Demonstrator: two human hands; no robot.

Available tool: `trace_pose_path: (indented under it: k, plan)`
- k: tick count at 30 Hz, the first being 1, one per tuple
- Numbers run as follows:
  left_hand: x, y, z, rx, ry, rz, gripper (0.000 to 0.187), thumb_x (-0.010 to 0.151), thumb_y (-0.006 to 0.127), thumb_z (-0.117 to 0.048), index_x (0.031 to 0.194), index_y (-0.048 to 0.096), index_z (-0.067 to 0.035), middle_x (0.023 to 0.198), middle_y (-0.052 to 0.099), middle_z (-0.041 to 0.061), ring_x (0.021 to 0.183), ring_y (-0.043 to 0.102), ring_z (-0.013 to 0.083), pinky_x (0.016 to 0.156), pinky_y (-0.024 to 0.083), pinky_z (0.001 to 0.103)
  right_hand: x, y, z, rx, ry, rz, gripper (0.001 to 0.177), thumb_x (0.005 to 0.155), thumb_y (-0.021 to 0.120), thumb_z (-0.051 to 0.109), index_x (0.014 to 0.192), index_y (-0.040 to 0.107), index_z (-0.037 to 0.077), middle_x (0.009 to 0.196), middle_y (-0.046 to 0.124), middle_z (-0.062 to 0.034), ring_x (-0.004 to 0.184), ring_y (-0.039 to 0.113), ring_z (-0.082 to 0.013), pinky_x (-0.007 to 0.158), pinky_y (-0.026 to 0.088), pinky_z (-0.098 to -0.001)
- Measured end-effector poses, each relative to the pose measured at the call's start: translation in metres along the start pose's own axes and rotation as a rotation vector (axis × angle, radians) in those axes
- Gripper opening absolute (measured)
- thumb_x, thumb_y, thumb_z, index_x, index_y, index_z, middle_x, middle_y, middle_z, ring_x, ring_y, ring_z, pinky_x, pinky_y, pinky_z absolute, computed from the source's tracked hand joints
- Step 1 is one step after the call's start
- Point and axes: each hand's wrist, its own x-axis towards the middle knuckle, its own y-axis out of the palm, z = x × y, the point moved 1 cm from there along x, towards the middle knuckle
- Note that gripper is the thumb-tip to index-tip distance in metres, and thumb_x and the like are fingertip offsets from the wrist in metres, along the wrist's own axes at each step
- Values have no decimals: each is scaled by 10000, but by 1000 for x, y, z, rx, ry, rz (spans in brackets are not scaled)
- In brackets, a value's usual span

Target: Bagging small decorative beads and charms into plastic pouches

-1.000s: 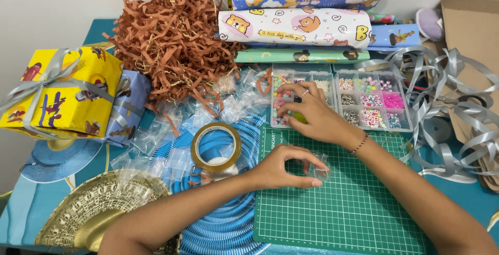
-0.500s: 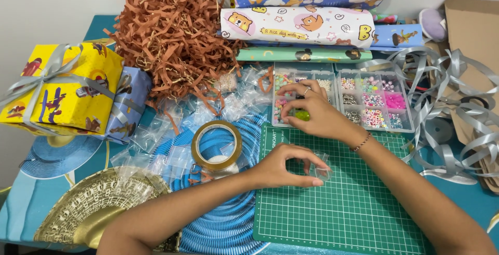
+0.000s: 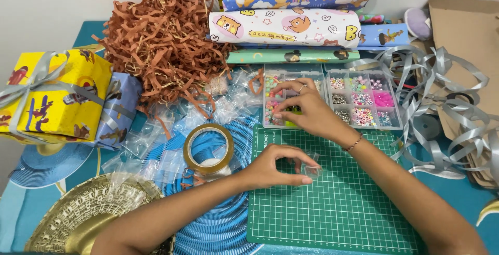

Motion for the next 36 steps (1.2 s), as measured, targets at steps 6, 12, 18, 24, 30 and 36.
trace_pose_path:
  k: [6, 12, 18, 24, 30, 36]
  plan:
    - [0, -2, 3, -120, 1, -84, 445, 819, 865, -345, 1172, 746, -102, 967, 753, 76, 826, 650, 154, 811, 428, 318, -22, -54, 43, 148, 44, 82, 125, 857, 801, 281, 906, 849, 178, 1347, 652, -64, 1317, 446, -399, 1125, 309, -585]
    - [-2, -15, 17, -107, -76, -77, 376, 870, 796, -352, 1192, 720, -173, 1046, 737, -28, 917, 649, 109, 821, 481, 246, -43, -102, 93, 90, 49, 251, 216, 784, 783, 414, 818, 932, 261, 1387, 646, 44, 1395, 384, -265, 1103, 314, -614]
    - [-2, -14, 12, -121, -93, -74, 385, 832, 829, -329, 1156, 727, -147, 1037, 738, -6, 916, 661, 122, 842, 501, 258, -53, -97, 97, 14, 28, 311, 221, 770, 812, 426, 828, 958, 270, 1407, 630, 30, 1370, 376, -300, 1024, 398, -600]
    - [-2, -13, 12, -101, -92, -56, 370, 834, 831, -342, 1149, 732, -175, 1029, 742, -30, 914, 648, 100, 848, 484, 247, -53, -92, 97, -31, 80, 412, 222, 797, 804, 425, 835, 977, 290, 1431, 591, 78, 1414, 334, -268, 1034, 414, -559]
    - [-3, -12, 14, -106, -138, -89, 474, 795, 846, -344, 1183, 723, -102, 984, 738, 16, 888, 673, 122, 839, 508, 254, -60, -92, 97, -144, -36, 376, 225, 830, 778, 405, 904, 948, 278, 1374, 626, 56, 1361, 372, -313, 978, 444, -546]
    - [-3, -13, 10, -106, -162, -100, 442, 839, 813, -368, 1205, 731, -135, 997, 744, 4, 904, 659, 110, 839, 496, 254, -59, -95, 100, -75, -20, 475, 213, 818, 801, 445, 922, 947, 330, 1342, 667, 72, 1382, 396, -269, 974, 461, -541]
